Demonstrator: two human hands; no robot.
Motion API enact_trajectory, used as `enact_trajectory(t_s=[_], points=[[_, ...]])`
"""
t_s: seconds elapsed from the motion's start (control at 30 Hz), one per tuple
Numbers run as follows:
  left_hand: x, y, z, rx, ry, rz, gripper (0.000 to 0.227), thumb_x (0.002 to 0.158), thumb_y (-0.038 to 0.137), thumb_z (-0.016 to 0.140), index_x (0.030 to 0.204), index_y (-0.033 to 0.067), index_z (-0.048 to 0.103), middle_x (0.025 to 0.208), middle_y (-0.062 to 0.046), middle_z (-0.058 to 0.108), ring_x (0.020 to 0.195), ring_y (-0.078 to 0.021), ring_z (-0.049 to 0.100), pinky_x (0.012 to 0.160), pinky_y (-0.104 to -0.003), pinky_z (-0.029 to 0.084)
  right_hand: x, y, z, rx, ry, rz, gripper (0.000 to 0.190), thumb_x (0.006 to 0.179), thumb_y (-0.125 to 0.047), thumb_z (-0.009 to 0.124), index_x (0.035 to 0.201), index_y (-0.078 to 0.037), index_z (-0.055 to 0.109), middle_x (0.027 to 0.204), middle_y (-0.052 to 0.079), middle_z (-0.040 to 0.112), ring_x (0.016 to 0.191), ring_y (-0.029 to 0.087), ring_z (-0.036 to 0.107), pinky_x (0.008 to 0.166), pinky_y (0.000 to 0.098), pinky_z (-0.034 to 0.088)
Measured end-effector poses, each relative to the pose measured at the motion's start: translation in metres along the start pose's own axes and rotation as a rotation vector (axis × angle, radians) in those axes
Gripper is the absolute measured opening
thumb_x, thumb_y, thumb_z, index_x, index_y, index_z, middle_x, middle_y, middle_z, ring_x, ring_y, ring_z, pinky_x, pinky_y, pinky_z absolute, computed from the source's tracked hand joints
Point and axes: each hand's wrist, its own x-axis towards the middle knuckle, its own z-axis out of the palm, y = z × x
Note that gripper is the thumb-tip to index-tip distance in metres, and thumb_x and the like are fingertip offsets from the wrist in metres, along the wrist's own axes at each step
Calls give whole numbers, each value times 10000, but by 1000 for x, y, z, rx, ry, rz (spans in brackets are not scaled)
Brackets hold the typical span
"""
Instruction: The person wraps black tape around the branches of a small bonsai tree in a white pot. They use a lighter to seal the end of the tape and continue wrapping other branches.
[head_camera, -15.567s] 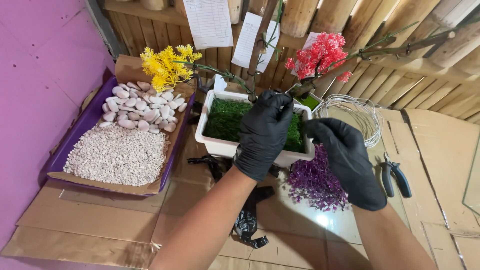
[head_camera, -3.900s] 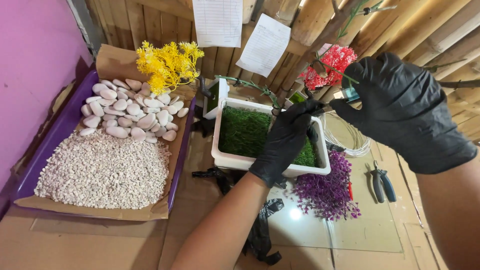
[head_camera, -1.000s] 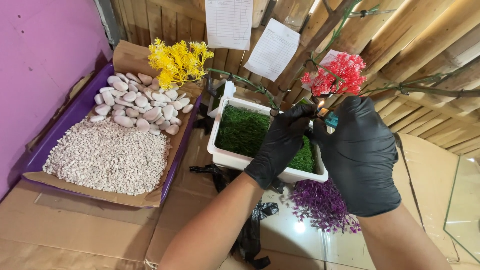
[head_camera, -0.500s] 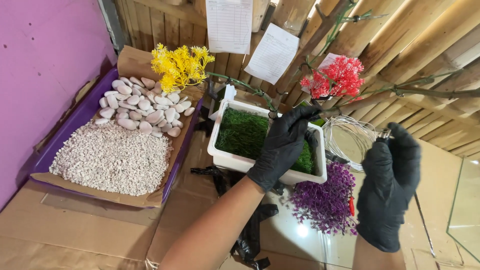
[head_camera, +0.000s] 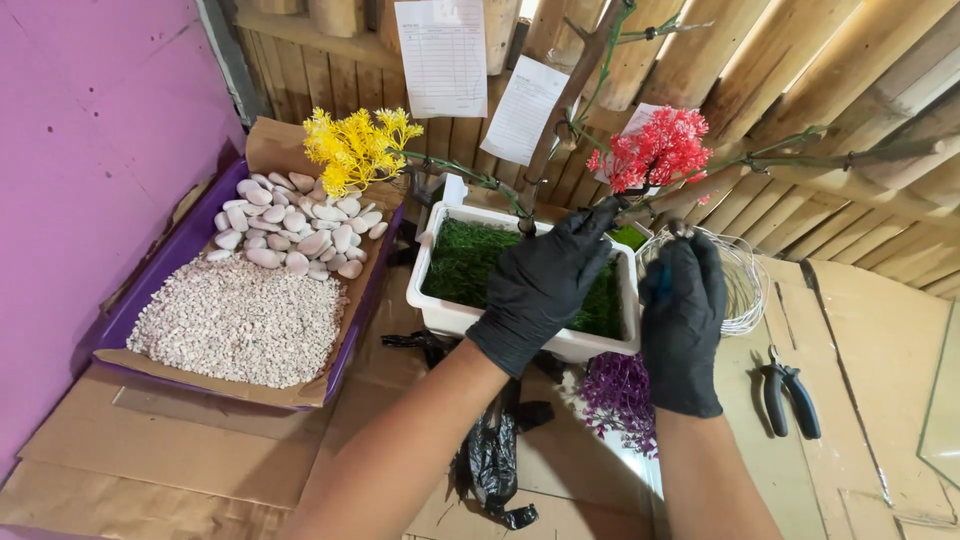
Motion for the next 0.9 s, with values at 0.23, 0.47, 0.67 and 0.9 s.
enact_trajectory(t_s=[0.23,0.47,0.67,0.9], points=[[9,-24,2,-195,-53,-168,402,1008,203,658,1407,220,602,1322,-85,668,1169,-246,669,997,-329,599,9,-9,19,312,-59,480,207,959,-289,678,1094,-133,674,871,16,669,657,137,577,590,209,422],[6,-14,11,103,65,-48,437,1010,252,670,1439,279,586,1227,-43,747,1107,-250,739,862,-342,652,1,-5,11,300,-95,486,258,936,-290,707,1147,-145,671,987,18,665,755,144,578,682,256,423],[1,-15,-2,121,16,24,359,1007,228,701,1363,197,671,1185,-87,771,935,-302,768,781,-408,656,-3,-33,-19,167,-177,327,250,985,-93,649,1230,-62,612,1065,80,614,844,151,568,718,250,475],[-68,-5,-64,-574,-45,-55,206,1014,-14,611,1147,124,686,987,5,619,857,-108,553,737,-243,483,16,-75,-125,-952,-389,275,366,1003,-130,593,1354,-73,676,1262,64,719,1113,127,586,997,287,427]])
